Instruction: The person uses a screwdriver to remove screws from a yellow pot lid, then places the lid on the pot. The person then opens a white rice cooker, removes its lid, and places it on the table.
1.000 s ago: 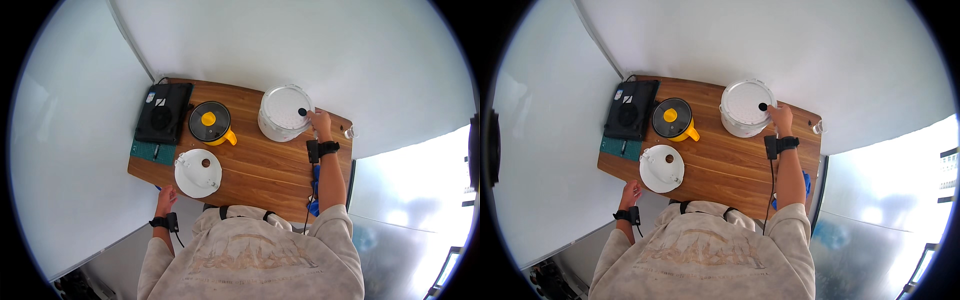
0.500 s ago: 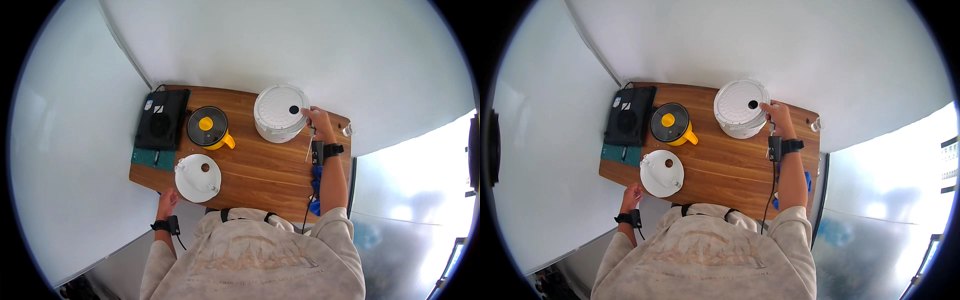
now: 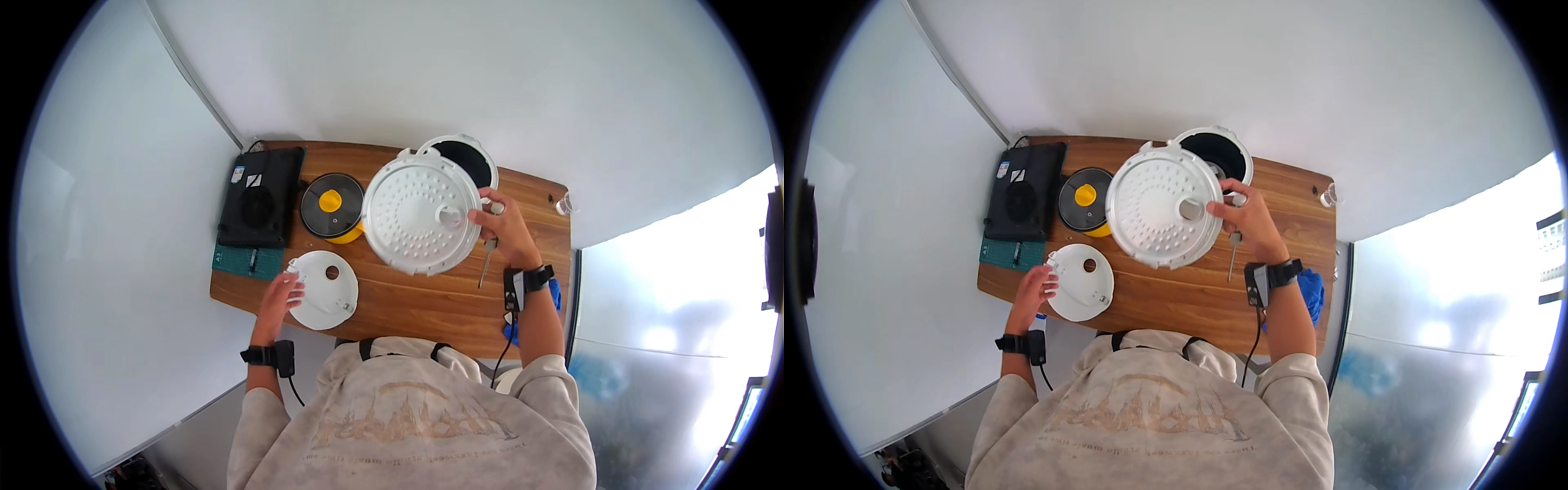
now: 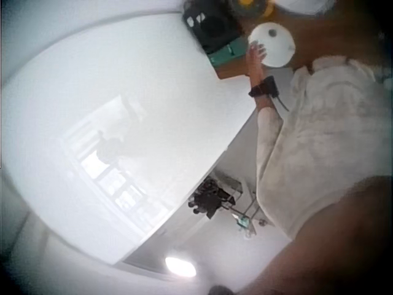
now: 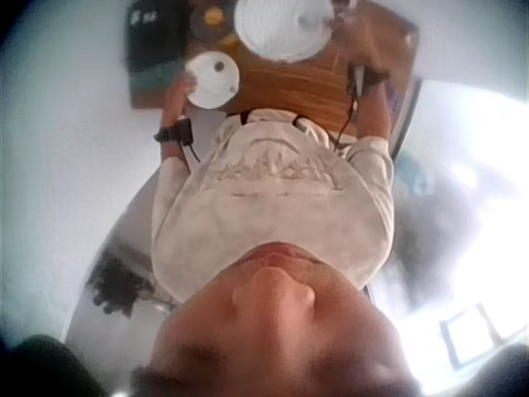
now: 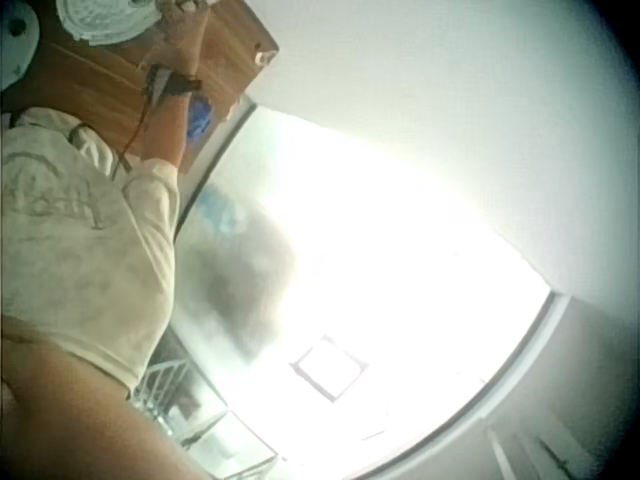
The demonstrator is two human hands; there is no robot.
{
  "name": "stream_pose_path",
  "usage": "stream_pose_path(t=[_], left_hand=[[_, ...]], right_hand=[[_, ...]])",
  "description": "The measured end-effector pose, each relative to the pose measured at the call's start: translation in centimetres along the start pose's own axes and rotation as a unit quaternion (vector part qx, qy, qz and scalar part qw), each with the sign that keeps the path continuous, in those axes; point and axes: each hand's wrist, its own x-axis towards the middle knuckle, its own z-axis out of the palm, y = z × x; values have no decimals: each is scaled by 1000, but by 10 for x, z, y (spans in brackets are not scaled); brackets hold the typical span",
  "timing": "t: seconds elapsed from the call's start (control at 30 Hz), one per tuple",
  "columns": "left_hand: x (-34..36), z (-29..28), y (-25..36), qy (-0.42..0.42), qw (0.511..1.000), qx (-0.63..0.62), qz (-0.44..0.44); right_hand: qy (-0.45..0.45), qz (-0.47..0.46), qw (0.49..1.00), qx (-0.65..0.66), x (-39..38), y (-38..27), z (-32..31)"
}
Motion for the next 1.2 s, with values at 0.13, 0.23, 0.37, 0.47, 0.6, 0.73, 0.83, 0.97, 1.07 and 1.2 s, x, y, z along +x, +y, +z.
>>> stream_pose_path(t=[0.13,0.23,0.37,0.47,0.6,0.73,0.83,0.97,1.07,1.2], left_hand=[[-15,59,75,-129,990,47,16],[-20,89,92,-198,980,29,6],[-10,113,90,-230,971,68,19],[5,121,78,-210,970,125,-1],[16,126,63,-257,963,77,-42],[33,127,38,-258,960,72,-85],[48,130,11,-279,953,65,-104],[59,143,-21,-247,961,79,-99],[72,146,-54,-215,966,121,-84],[81,150,-72,-220,959,146,-98]], right_hand=[[-37,34,998,39,-33,15,11],[-61,69,991,100,-50,34,8],[-45,128,984,113,-67,53,6],[-28,105,993,44,-76,68,6],[29,118,993,-14,-82,91,-1],[43,156,984,-70,-86,109,-6],[42,206,966,-148,-82,129,-11],[25,235,964,-123,-73,170,-24],[21,247,962,-115,-66,186,-27],[44,254,958,-126,-60,210,-30]])
